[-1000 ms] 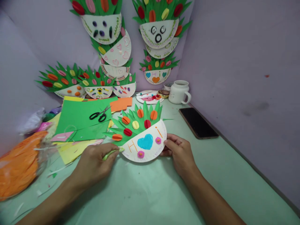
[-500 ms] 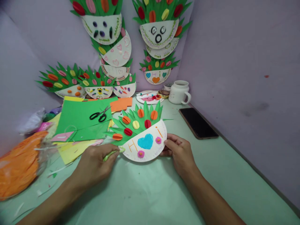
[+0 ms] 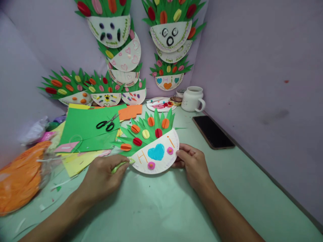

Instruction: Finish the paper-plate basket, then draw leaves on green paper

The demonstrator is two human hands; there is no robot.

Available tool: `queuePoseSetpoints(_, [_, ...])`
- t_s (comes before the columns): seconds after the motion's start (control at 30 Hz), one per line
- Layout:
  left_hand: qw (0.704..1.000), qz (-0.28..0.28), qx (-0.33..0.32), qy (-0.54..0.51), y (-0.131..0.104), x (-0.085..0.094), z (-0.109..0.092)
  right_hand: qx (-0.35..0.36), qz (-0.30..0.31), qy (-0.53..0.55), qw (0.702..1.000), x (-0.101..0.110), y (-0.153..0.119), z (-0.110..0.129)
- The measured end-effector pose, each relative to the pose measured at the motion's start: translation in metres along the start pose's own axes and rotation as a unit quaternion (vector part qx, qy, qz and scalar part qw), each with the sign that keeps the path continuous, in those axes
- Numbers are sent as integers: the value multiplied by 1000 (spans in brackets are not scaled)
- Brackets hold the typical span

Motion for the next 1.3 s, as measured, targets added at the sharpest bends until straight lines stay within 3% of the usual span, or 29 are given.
queuePoseSetpoints(1.3, [999, 32, 15, 5, 1, -2, -3, 7, -3, -14, 1000, -1, 0, 0])
Point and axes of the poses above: each hand's wrist, its own y-axis towards the middle knuckle, its own x-axis out of the back of the hand, z = x × y, the point moved 3 cm from there along y, towards the middle knuckle, and after that the axes turned 4 degrees about -x, right-handed, at the moved point
